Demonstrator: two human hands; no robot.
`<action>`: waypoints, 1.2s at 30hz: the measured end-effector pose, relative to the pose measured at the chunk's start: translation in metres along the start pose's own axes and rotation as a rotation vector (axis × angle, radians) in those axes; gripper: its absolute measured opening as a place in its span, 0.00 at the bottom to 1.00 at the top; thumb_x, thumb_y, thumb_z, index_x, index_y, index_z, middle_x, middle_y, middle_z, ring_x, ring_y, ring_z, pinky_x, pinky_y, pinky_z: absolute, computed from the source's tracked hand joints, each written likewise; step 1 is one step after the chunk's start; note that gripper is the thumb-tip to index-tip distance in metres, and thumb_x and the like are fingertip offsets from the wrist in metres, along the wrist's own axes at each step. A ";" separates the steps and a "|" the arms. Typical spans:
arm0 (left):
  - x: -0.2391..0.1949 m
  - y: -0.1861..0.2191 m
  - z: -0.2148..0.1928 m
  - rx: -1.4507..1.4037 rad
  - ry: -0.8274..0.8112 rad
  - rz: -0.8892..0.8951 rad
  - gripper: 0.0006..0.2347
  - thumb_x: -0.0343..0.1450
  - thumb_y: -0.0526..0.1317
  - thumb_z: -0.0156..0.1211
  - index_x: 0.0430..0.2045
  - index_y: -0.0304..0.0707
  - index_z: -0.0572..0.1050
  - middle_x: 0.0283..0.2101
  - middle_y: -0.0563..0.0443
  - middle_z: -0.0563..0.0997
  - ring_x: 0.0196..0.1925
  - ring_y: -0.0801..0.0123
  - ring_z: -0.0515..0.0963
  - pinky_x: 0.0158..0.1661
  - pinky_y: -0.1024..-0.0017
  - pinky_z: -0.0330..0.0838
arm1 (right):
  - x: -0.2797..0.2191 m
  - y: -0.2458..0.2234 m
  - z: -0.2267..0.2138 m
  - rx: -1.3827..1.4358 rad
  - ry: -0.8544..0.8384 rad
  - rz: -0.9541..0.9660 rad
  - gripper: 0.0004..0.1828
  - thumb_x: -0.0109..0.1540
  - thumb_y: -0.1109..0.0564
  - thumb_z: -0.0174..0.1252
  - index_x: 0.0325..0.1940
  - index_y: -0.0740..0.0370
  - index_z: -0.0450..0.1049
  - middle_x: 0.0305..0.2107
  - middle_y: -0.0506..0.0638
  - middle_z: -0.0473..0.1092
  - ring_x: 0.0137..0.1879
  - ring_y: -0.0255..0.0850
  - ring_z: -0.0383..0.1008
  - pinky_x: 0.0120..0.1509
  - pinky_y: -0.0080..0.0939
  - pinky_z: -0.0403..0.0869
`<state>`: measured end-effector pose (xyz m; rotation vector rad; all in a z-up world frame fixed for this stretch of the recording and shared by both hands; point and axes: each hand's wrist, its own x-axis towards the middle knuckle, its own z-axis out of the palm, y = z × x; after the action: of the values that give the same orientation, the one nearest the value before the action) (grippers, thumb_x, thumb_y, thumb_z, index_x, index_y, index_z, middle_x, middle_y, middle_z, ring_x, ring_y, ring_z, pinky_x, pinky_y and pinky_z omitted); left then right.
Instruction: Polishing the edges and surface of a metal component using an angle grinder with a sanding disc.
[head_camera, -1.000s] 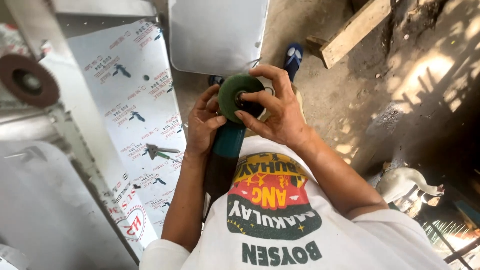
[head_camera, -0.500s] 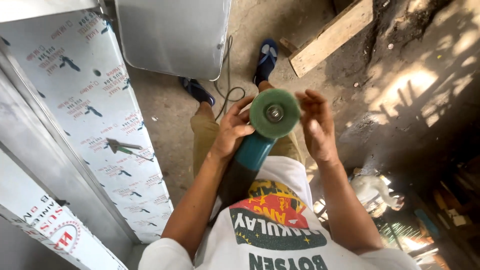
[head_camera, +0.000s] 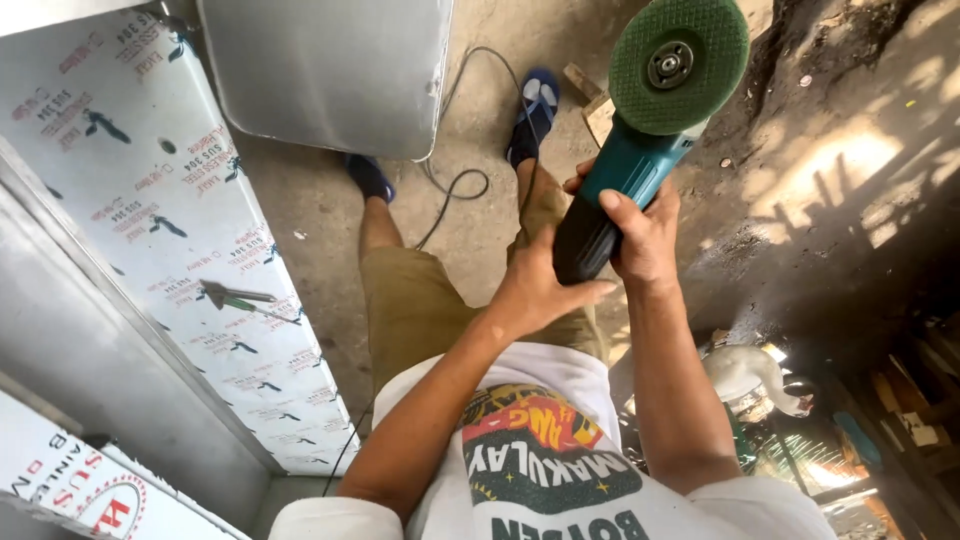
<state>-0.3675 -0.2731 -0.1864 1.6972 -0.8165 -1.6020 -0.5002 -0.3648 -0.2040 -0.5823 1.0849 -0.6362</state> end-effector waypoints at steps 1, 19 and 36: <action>-0.001 -0.010 -0.004 0.000 -0.008 0.000 0.36 0.65 0.48 0.74 0.62 0.27 0.61 0.54 0.31 0.78 0.56 0.49 0.80 0.53 0.61 0.76 | 0.002 0.000 0.005 0.000 0.008 -0.002 0.34 0.61 0.50 0.70 0.60 0.76 0.67 0.48 0.62 0.75 0.54 0.53 0.79 0.64 0.54 0.80; 0.015 -0.262 -0.178 -0.098 -0.840 -0.254 0.22 0.66 0.42 0.74 0.49 0.31 0.72 0.35 0.42 0.80 0.34 0.62 0.78 0.36 0.65 0.72 | 0.021 0.264 0.075 0.162 0.394 0.062 0.23 0.58 0.58 0.67 0.52 0.76 0.71 0.37 0.62 0.76 0.40 0.48 0.79 0.49 0.48 0.82; 0.297 -0.428 -0.179 1.602 -0.376 0.335 0.37 0.75 0.57 0.53 0.79 0.47 0.47 0.81 0.58 0.40 0.81 0.58 0.37 0.75 0.39 0.32 | 0.051 0.467 -0.043 -0.213 0.485 0.153 0.27 0.55 0.61 0.70 0.54 0.70 0.67 0.38 0.54 0.75 0.40 0.40 0.78 0.43 0.39 0.79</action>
<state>-0.1707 -0.2518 -0.7007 1.8759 -2.8772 -0.8929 -0.4377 -0.0878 -0.5803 -0.5323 1.6516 -0.5430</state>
